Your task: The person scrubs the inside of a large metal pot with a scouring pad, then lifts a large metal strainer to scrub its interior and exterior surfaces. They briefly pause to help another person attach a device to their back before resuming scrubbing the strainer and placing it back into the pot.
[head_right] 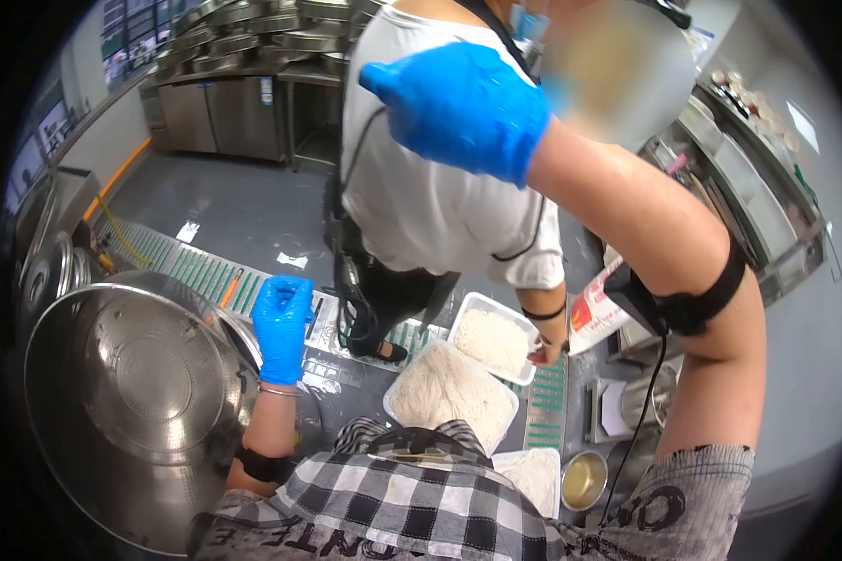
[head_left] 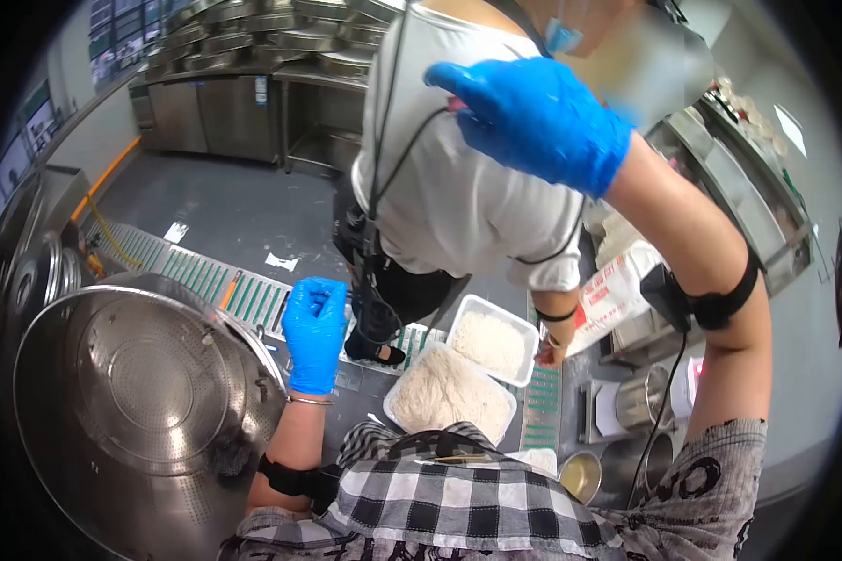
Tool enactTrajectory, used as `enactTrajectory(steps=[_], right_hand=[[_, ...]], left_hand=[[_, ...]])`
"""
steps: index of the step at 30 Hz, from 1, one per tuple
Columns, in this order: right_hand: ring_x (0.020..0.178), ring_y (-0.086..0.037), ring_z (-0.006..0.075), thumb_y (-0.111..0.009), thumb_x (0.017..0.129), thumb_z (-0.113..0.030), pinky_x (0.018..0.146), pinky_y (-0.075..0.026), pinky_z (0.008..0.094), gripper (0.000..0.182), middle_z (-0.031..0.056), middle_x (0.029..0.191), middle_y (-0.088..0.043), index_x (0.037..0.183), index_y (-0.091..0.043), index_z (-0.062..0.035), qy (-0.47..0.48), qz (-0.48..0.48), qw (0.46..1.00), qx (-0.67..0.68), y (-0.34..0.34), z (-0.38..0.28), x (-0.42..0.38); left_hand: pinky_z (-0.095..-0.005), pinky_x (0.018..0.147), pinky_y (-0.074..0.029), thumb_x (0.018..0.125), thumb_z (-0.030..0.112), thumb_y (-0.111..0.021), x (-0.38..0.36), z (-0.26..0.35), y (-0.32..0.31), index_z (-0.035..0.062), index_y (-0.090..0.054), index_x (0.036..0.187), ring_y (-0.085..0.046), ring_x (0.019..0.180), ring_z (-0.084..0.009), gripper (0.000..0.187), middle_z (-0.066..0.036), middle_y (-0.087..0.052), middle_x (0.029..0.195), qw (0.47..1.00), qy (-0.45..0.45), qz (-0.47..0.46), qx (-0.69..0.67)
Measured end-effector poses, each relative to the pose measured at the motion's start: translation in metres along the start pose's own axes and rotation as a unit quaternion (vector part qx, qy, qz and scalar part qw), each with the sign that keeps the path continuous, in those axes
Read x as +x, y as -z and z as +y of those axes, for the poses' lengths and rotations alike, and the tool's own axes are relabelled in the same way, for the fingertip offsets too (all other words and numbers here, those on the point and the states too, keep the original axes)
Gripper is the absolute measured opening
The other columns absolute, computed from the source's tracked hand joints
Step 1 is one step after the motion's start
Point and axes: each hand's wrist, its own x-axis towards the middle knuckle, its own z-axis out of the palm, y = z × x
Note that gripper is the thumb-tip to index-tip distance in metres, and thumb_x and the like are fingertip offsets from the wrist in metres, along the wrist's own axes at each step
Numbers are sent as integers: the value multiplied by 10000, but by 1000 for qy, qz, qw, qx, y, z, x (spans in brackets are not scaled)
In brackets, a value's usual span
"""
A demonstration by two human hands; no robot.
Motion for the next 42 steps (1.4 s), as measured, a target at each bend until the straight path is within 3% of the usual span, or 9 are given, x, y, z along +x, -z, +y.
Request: enactTrajectory(steps=[7,11,16,21,23,25,27,36,42], right_hand=[[690,-594,300,-556,770,-172,572,-484,366,260,103,769,-603,1012,-486,-108,35,24,999,16,6,12,-22],[682,-588,321,-579,780,-231,568,-478,380,253,136,707,-589,944,-464,-78,-55,-96,993,-44,5,2,-31],[670,-568,355,-592,764,-214,582,-465,414,209,169,668,-560,821,-508,-31,-63,-55,996,33,3,19,-38],[701,-575,360,-622,714,-193,601,-471,412,179,197,718,-568,716,-571,-21,-74,-135,985,-78,19,20,-27],[681,-589,326,-641,715,-212,597,-476,388,186,179,718,-582,711,-599,-31,-106,-142,982,-61,27,18,-21],[493,-576,318,-609,625,-145,452,-462,393,175,176,545,-564,615,-620,29,-39,-197,977,-68,51,7,-12],[505,-580,297,-570,630,-102,464,-464,389,141,182,558,-563,637,-621,29,-98,-224,969,-35,62,-2,0],[647,-613,297,-631,616,-75,572,-498,352,176,193,691,-605,765,-649,18,84,-210,973,-41,79,-4,16],[644,-600,316,-619,623,-72,582,-493,365,162,206,680,-591,748,-632,29,36,-196,979,32,70,-5,29]], left_hand=[[-169,512,-377,790,36,-620,-7,10,-8,50,-547,798,-437,572,-15,74,30,-527,705,999,25,-23,-20],[-167,498,-374,795,41,-615,-10,6,-6,51,-541,803,-436,560,-20,75,28,-522,704,999,27,-28,-7],[-173,493,-387,799,56,-611,-12,0,0,50,-533,810,-456,556,-30,79,23,-518,693,999,41,-29,16],[-174,491,-389,799,59,-609,-15,-9,2,46,-531,806,-458,549,-34,80,19,-519,685,998,48,-32,21],[-173,486,-385,802,59,-606,-16,-10,3,43,-529,800,-459,542,-37,78,17,-518,672,998,49,-26,38],[-173,485,-385,803,58,-605,-19,-12,3,43,-529,800,-457,540,-36,77,17,-517,669,997,50,-30,40],[-173,484,-386,804,57,-604,-19,-14,3,43,-528,799,-456,539,-36,77,18,-517,665,997,53,-35,42],[-170,482,-384,801,54,-611,-21,-16,2,45,-533,811,-449,543,-31,80,21,-520,674,996,73,-42,21],[-199,520,-401,784,60,-634,-13,24,-34,31,-575,830,-486,599,-59,80,4,-544,703,996,-11,-83,-11]])
